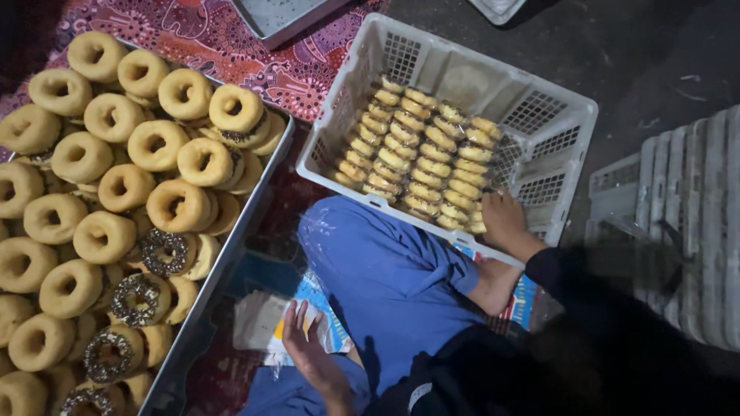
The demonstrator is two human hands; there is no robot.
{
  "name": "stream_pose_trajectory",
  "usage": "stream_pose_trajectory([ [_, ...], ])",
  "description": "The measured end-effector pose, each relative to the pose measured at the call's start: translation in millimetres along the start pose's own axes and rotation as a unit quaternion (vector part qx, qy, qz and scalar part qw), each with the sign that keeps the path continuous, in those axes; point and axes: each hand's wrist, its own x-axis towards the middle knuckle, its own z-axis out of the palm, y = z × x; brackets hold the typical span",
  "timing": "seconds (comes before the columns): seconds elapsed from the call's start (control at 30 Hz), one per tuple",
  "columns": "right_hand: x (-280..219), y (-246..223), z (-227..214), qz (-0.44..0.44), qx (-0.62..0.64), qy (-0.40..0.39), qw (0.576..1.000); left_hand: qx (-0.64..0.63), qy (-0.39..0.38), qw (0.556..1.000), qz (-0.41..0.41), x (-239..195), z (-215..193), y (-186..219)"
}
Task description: The person sits on the floor and repeatedly picks donuts from a metal tray, places them into small clear plastic bags, and sets the filled bags into a nearby white crate. The donuts include plain and chocolate-sprinkled varieties.
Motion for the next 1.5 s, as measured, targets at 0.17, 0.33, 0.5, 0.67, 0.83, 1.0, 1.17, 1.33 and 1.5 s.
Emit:
stream_pose_trajectory([
  [0.17, 10.8, 13.4, -16.0, 0.006, 0.045, -0.041, 0.998, -0.038, 0.017, 0.999, -0.010, -4.5, -10.5, -7.3],
  [0.33, -20.1, 4.5, -124.8, 0.036, 0.081, 0.004, 0.996, -0.047, 0.034, 0.998, -0.029, -10.4, -45.0, -28.0],
  [0.5, -53.7, -81.3, -261.6, -0.045, 0.252, 0.092, 0.962, 0.058, 0.153, 0.985, -0.053, -33.0, -114.2, -33.6],
  [0.67, -67.6, -315.8, -217.0, -0.481, 0.340, -0.065, 0.806, 0.045, 0.334, 0.937, -0.092, -46.7, -165.4, -32.2],
  [0.83, -24.5, -502.0, -90.5, -0.637, 0.107, 0.019, 0.763, 0.075, 0.314, 0.944, -0.076, -72.3, -179.2, -1.8],
  [1.0, -6.4, -550.4, -41.1, -0.480, 0.336, -0.157, 0.795, 0.084, 0.345, 0.932, -0.081, -92.5, -181.3, 31.2],
  [1.17, -14.8, -542.6, -54.8, -0.393, 0.510, -0.291, 0.708, 0.080, 0.310, 0.943, -0.087, -71.7, -173.3, 12.6],
  [1.33, -34.1, -518.1, -76.9, -0.406, 0.396, -0.177, 0.804, 0.281, 0.202, 0.938, -0.020, -31.5, -157.0, -38.2],
  [1.5, -25.9, -510.6, -59.3, -0.484, 0.397, -0.035, 0.779, 0.485, 0.182, 0.852, -0.076, -13.7, -137.1, -88.2],
])
